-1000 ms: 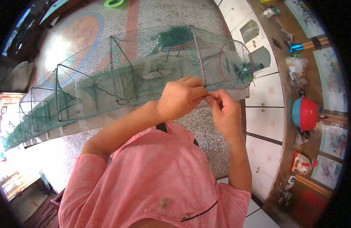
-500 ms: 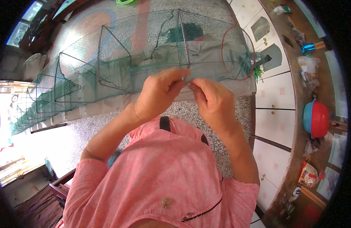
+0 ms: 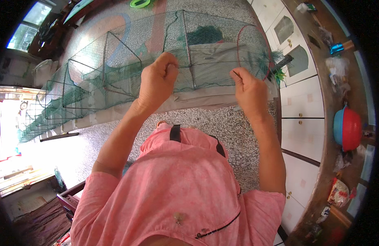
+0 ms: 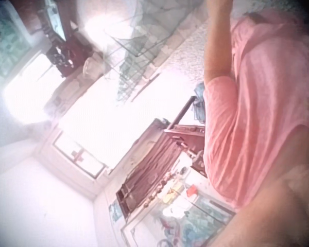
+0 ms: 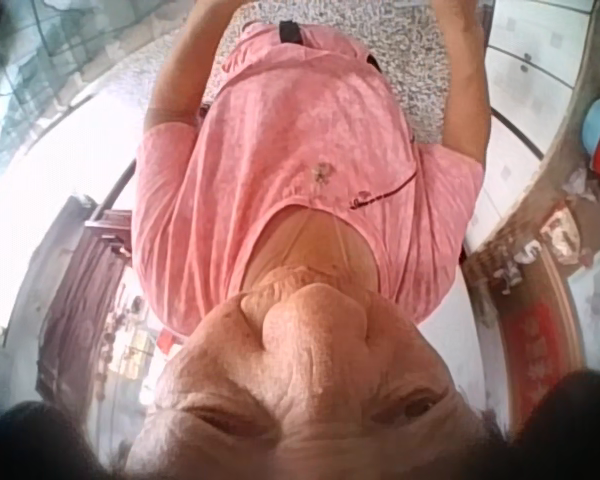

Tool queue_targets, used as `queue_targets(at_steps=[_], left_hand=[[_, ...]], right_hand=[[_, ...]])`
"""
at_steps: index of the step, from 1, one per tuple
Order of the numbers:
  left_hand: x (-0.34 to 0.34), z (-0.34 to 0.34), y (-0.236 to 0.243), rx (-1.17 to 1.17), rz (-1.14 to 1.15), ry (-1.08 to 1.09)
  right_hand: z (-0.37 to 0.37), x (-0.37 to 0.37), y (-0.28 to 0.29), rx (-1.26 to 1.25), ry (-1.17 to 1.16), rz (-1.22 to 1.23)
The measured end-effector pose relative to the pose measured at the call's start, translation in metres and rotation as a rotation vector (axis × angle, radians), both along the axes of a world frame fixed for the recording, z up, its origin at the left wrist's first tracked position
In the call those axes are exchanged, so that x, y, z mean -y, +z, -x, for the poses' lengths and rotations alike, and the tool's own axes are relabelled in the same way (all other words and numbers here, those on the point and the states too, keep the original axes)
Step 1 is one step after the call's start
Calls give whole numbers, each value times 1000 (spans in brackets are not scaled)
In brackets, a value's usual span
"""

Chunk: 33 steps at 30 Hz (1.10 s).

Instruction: The person threads a thin line through the mesh of a large collapsible green fishing net using a small needle-like tool, tying several knots to secure or repair the structure.

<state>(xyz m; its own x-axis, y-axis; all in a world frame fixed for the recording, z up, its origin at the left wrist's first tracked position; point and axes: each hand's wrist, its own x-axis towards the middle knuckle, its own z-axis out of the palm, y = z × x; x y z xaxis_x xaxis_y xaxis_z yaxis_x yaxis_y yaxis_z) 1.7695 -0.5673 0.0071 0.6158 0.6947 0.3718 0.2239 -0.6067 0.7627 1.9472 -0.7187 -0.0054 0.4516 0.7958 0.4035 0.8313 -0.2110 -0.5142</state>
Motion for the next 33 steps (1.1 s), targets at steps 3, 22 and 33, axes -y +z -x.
queue_targets(at_steps=[3, 22, 33], left_hand=[[3, 3, -1, 25, -2, 13], [36, 1, -16, 349, 1717, -277], [45, 9, -13, 295, 1345, -46]], right_hand=[[-1, -6, -12, -118, -76, -53], [59, -8, -20, -887, 26, -82], [54, -37, -14, -1198, 143, -100]])
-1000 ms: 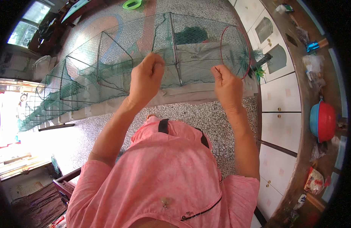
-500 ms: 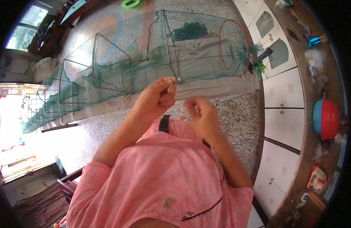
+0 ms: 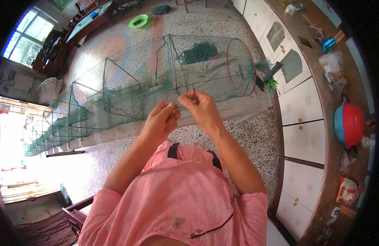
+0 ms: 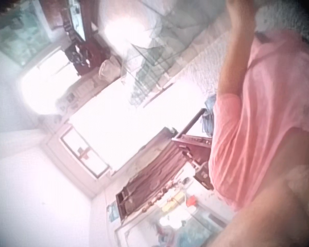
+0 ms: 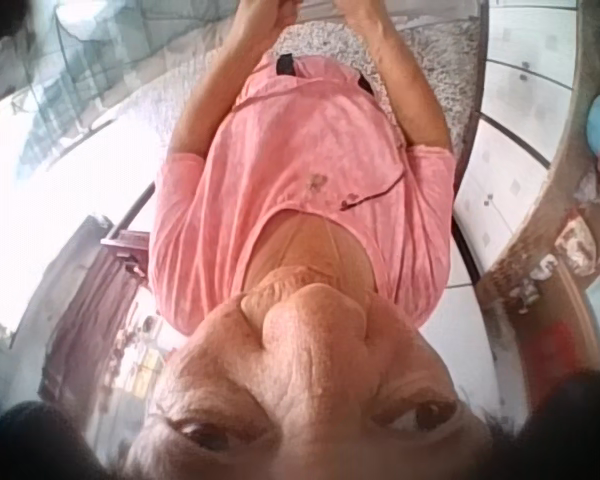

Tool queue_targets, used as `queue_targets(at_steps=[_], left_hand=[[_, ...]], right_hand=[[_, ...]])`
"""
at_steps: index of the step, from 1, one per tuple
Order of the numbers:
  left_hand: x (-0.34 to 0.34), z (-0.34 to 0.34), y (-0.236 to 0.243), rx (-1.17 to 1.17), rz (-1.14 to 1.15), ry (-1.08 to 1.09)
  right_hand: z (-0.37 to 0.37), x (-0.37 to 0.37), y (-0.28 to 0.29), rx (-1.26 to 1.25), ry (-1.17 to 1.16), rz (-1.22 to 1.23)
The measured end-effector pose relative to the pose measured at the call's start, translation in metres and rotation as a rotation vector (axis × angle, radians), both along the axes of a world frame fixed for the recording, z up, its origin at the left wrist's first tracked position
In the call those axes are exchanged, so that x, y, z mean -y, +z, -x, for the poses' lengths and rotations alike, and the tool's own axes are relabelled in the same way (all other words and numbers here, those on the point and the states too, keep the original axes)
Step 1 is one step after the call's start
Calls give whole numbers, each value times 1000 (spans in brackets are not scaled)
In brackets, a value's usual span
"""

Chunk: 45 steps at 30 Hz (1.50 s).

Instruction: The person threads a thin line through the mesh of a large collapsible green fishing net using a small needle-like tool, tying several knots to secure or repair the structure.

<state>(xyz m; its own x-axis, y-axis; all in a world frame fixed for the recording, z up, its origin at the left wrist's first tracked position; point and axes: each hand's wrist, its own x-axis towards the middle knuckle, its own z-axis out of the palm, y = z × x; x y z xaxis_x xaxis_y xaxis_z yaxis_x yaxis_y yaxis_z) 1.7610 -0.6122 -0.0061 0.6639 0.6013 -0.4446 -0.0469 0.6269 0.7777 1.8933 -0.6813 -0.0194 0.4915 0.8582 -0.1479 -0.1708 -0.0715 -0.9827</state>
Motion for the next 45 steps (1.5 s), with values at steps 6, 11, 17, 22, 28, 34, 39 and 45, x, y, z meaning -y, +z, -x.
queue_targets(at_steps=[6, 11, 17, 22, 28, 34, 39, 45], left_hand=[[-4, -2, 8, -66, -998, -5], [-18, -7, 23, -205, -1380, -165], [-21, -4, 22, -216, -1316, -149], [-21, -5, 5, -128, -1369, -42], [-19, -12, 5, -254, -984, 64], [-32, -18, 6, -352, -934, 29], [-28, -13, 14, -394, -986, -51], [-26, -13, 15, -348, -1046, -35]], right_hand=[[-3, 14, 4, 204, 10, -15], [-1, 15, 12, 456, -19, 11], [-2, 10, 12, 213, -91, -88], [-6, -5, 15, -246, 8, 71], [-1, -15, 2, -641, 56, -44], [11, -14, 2, -570, 20, -220], [9, -12, 4, 653, -126, -280], [1, -6, 24, 990, -100, -205]])
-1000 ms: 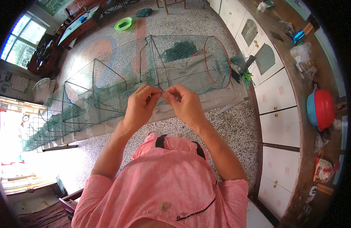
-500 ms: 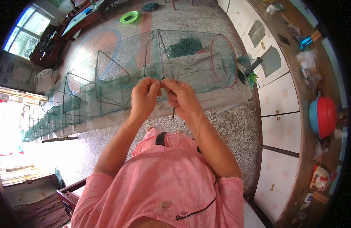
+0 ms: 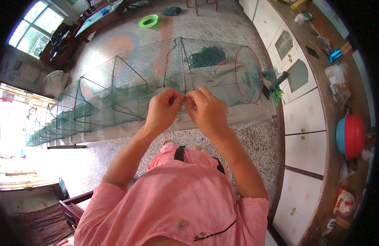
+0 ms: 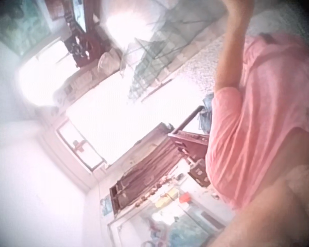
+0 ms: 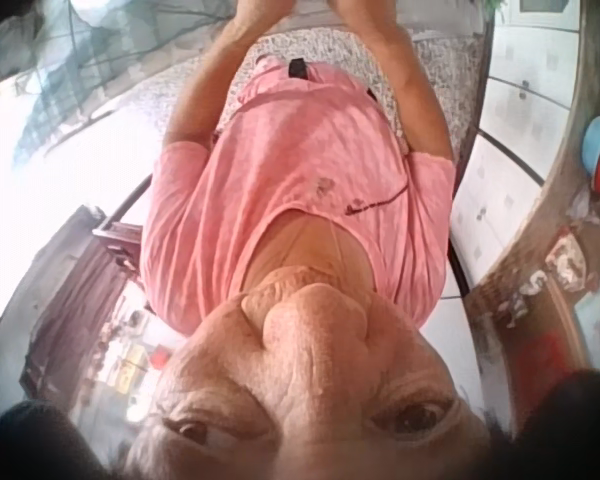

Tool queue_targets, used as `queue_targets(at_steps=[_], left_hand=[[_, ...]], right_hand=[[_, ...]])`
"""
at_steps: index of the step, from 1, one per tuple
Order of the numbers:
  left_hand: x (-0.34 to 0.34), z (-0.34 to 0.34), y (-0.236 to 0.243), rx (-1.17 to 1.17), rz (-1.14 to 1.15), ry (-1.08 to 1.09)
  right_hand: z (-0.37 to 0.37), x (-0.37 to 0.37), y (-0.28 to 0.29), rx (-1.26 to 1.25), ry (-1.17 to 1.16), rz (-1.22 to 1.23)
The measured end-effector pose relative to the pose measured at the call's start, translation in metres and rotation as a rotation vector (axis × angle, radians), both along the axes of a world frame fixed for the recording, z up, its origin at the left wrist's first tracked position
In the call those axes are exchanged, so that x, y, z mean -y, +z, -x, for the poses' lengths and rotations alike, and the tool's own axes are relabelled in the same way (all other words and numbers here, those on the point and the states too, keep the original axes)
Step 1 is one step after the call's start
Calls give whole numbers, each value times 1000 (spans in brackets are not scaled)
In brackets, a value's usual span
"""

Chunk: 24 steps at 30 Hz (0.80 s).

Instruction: The person threads a thin line through the mesh of a large collapsible green fishing net using a small needle-like tool, tying several knots to secure or repair the structure.

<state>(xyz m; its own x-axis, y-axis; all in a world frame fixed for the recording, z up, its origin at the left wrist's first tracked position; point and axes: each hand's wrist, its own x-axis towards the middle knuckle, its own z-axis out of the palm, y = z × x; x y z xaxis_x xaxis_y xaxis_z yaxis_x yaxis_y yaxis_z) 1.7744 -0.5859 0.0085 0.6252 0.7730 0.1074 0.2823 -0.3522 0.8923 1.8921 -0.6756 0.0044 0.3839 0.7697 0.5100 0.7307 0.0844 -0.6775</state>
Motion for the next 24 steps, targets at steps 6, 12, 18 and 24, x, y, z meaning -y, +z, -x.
queue_targets(at_steps=[6, 12, 18, 24], left_hand=[[-4, 9, 5, 334, 432, -131], [-23, 24, 18, 662, 954, -183], [-19, 61, 32, 341, 502, -262], [-18, 114, 52, -301, -31, -522]], right_hand=[[-8, -2, -12, -15, -121, 54], [-13, -2, -29, -324, -67, 163], [-41, 31, 10, -1163, 169, 141], [-49, 43, 53, -1208, 236, -171]])
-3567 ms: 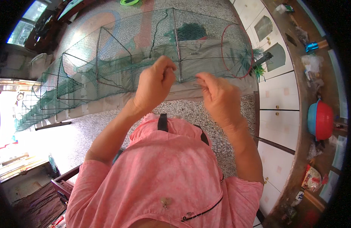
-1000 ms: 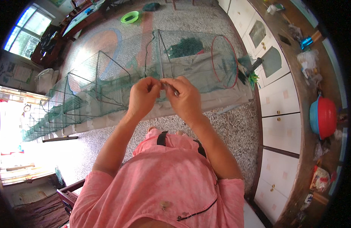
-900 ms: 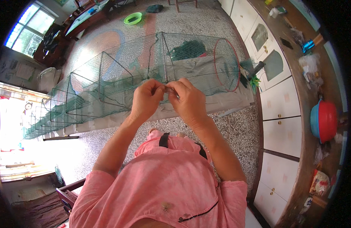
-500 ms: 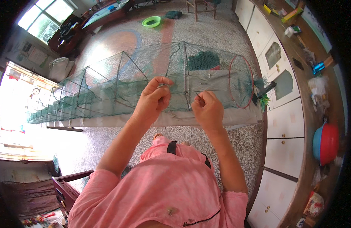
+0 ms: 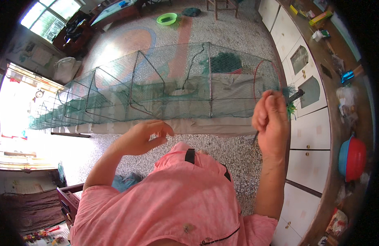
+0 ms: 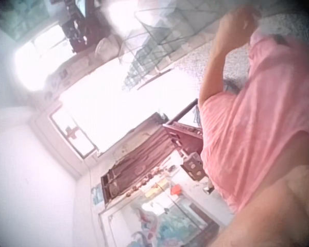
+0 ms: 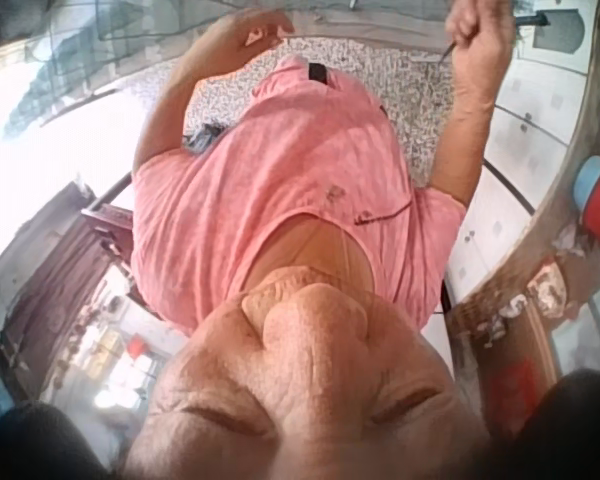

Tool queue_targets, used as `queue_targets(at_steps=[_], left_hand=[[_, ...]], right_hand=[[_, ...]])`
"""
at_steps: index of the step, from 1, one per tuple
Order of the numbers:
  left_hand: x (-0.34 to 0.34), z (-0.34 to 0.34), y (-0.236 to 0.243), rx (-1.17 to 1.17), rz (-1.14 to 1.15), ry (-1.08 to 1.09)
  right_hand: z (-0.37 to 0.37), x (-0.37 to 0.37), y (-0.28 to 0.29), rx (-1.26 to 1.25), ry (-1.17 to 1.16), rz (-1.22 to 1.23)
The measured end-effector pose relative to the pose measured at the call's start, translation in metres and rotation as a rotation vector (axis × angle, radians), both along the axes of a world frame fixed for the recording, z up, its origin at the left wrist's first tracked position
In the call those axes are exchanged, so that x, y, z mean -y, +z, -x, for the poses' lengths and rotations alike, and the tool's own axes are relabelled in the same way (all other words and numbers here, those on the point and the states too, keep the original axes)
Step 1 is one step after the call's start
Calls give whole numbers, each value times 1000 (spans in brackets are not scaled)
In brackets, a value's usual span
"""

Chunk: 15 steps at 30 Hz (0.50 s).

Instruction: The person threads a thin line through the mesh of a large collapsible green fishing net using a small needle-like tool, tying several knots to secure or repair the structure.

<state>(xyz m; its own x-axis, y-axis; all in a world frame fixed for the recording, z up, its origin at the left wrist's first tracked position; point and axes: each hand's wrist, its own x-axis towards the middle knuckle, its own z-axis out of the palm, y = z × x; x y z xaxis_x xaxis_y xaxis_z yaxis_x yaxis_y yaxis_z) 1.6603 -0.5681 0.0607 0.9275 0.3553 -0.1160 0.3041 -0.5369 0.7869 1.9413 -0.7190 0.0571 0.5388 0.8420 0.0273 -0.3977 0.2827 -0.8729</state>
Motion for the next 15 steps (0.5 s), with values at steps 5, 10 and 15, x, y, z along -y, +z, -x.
queue_targets(at_steps=[5, 10, 15], left_hand=[[-12, 13, -1, 312, 37, -28], [-32, 42, -11, 364, 267, 113], [-30, 43, -23, 377, 338, 129]], right_hand=[[15, -18, 34, 629, -96, -21], [13, -7, 82, 949, 510, 639], [-15, -35, 86, 776, 171, 418]])
